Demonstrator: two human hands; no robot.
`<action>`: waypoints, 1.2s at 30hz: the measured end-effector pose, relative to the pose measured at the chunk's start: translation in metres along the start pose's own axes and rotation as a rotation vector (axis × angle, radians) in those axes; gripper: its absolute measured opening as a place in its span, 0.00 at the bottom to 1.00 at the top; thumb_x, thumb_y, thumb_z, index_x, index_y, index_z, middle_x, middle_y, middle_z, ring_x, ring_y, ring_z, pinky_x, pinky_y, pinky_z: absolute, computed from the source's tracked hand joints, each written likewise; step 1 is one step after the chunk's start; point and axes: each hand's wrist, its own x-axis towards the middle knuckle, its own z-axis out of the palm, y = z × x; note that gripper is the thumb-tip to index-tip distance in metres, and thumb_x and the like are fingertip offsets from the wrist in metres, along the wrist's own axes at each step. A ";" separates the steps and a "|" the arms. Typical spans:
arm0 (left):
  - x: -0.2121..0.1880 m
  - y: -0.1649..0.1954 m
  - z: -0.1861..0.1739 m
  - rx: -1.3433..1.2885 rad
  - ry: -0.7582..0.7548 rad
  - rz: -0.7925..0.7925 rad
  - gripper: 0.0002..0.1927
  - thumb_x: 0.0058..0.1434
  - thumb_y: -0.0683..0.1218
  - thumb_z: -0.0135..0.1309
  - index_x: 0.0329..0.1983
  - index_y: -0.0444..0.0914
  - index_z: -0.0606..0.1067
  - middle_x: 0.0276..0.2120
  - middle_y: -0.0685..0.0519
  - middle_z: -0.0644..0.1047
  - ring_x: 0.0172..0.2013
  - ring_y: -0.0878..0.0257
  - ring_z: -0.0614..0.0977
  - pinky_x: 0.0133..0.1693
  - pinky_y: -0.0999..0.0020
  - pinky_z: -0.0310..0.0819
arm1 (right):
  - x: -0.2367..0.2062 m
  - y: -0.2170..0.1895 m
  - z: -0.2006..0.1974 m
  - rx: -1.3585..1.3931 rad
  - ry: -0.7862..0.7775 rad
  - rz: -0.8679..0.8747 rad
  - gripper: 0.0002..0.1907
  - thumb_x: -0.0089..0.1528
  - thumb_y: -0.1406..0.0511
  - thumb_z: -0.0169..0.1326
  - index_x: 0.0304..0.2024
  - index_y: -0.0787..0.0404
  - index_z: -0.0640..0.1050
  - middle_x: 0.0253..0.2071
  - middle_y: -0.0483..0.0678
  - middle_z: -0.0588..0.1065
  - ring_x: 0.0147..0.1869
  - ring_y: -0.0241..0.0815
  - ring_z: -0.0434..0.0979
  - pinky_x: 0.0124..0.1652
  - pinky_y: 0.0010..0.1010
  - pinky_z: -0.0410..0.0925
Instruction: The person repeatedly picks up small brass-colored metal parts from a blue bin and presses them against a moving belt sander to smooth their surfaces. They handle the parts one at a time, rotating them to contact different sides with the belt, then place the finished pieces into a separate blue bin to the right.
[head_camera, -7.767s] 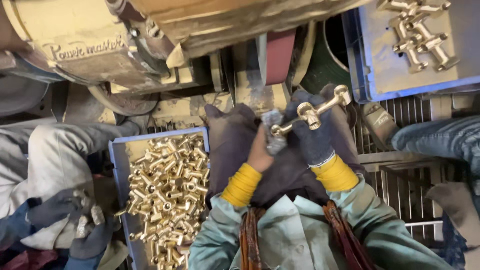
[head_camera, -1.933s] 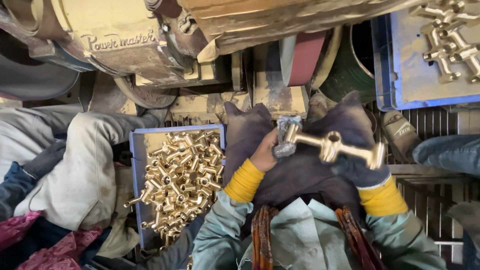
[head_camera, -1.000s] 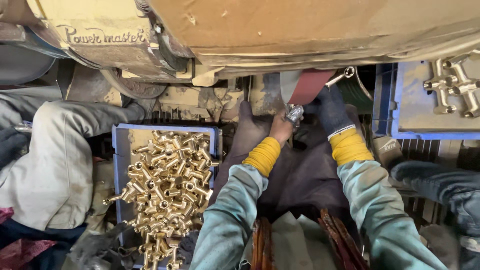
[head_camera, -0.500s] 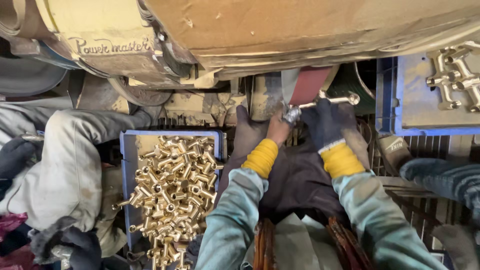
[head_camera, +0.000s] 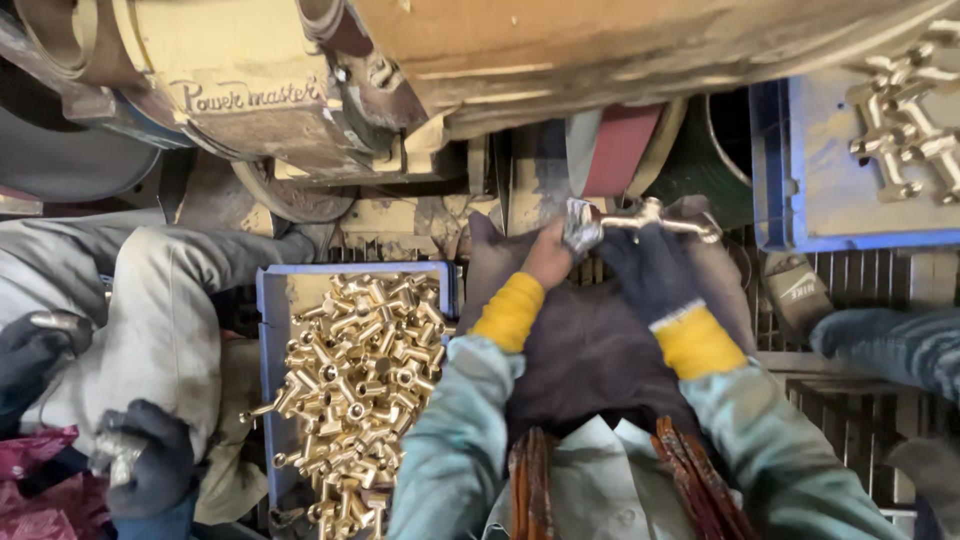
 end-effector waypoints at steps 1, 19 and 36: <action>-0.008 0.006 -0.004 -0.026 -0.039 0.019 0.21 0.64 0.40 0.55 0.61 0.33 0.72 0.50 0.47 0.80 0.53 0.58 0.79 0.57 0.64 0.70 | -0.004 -0.010 -0.012 -0.049 0.008 -0.090 0.18 0.62 0.71 0.63 0.52 0.58 0.72 0.49 0.59 0.75 0.53 0.56 0.76 0.50 0.43 0.70; -0.072 0.066 -0.007 -0.036 -0.170 -0.055 0.40 0.56 0.48 0.67 0.67 0.33 0.61 0.54 0.44 0.75 0.54 0.56 0.79 0.57 0.63 0.70 | -0.049 0.000 -0.021 1.705 0.296 0.789 0.20 0.71 0.54 0.56 0.59 0.56 0.72 0.55 0.51 0.75 0.60 0.55 0.77 0.57 0.47 0.72; 0.025 -0.010 0.033 -0.220 0.013 -0.245 0.22 0.67 0.48 0.57 0.61 0.33 0.73 0.51 0.51 0.80 0.53 0.61 0.78 0.60 0.66 0.67 | 0.040 0.091 0.016 0.994 0.074 0.853 0.15 0.65 0.67 0.53 0.54 0.59 0.72 0.50 0.51 0.72 0.52 0.46 0.75 0.51 0.40 0.72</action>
